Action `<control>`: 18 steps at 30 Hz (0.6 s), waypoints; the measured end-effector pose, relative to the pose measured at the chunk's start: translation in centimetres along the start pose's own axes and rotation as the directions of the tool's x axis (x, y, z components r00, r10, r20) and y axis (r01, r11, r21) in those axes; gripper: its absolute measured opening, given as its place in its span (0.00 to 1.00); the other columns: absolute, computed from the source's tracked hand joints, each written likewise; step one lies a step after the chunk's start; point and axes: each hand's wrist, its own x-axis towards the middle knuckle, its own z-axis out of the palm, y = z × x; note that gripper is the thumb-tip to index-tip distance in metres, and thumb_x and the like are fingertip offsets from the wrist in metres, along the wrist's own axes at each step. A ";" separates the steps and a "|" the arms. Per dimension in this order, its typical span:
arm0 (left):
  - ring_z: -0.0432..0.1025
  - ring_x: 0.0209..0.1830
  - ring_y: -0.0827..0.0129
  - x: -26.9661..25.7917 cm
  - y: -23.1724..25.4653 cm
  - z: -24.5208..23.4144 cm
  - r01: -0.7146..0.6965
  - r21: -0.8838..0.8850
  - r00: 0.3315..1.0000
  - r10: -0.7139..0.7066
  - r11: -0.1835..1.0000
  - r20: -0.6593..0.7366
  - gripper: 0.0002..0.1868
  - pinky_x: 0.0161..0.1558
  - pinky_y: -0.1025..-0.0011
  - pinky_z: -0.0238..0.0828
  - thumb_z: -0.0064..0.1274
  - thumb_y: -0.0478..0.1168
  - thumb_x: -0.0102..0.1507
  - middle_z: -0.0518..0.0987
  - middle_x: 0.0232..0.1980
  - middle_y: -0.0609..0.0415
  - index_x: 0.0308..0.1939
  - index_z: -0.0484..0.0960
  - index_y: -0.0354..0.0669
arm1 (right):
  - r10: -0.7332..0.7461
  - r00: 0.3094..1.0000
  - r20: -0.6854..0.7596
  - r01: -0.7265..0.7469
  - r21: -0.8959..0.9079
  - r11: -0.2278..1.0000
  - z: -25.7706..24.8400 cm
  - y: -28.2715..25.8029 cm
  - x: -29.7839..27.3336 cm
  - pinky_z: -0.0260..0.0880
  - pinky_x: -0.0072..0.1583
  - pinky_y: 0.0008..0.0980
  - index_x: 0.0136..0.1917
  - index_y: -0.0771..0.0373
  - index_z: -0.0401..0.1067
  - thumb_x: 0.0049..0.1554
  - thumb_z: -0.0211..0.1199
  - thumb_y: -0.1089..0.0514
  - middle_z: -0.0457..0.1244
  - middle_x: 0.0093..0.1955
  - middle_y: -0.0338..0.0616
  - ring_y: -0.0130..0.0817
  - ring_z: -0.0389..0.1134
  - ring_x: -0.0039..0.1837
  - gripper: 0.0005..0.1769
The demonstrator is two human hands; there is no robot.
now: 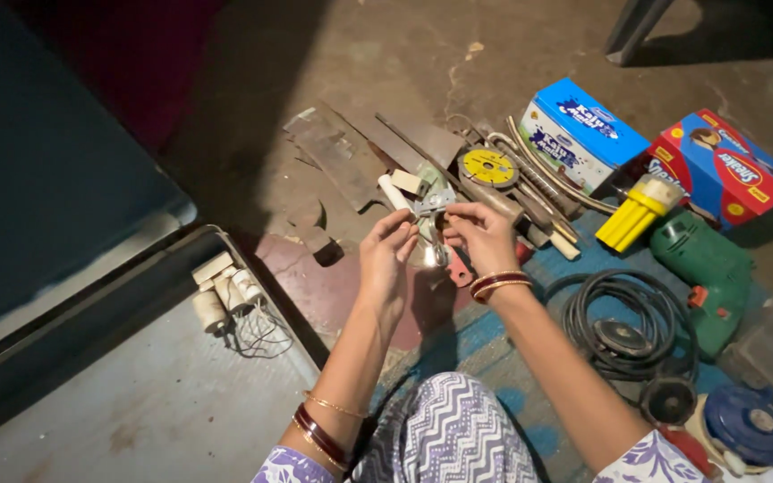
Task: The person sits on the floor with an open metal toolbox and sorts scattered tools and parts. They handle a yellow torch, small metal bits, electrical components and saw blades, placing items one at a time into the toolbox tray.
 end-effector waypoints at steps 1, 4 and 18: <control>0.75 0.48 0.69 0.4 -0.6 0.1 0.009 0.003 1.000 -0.009 1.000 -0.002 0.18 0.54 0.75 0.71 0.48 0.29 0.64 0.77 0.50 0.50 0.58 0.77 0.28 | -0.012 0.999 -0.030 0.010 -0.069 0.998 -0.7 0.2 0.4 0.74 0.46 0.23 0.55 0.69 0.76 0.59 0.61 0.65 0.71 0.48 0.42 0.26 0.72 0.44 0.11; 0.75 0.48 0.68 1.8 -2.2 0.4 0.060 -0.030 0.998 -0.060 0.998 0.005 0.17 0.55 0.75 0.73 0.47 0.28 0.65 0.78 0.49 0.48 0.58 0.76 0.27 | -0.048 0.992 -0.121 0.015 -0.259 0.966 -2.6 0.9 1.4 0.71 0.45 0.22 0.54 0.68 0.77 0.57 0.62 0.65 0.71 0.45 0.40 0.24 0.71 0.43 0.11; 0.73 0.32 0.62 5.8 -7.7 0.0 0.142 0.142 0.987 -0.128 0.980 -0.101 0.23 0.31 0.66 0.73 0.46 0.31 0.64 0.79 0.42 0.45 0.64 0.71 0.33 | 0.003 0.995 -0.097 -0.022 -0.194 0.981 -6.0 5.2 3.2 0.74 0.47 0.24 0.56 0.72 0.75 0.58 0.60 0.67 0.70 0.46 0.45 0.29 0.73 0.44 0.13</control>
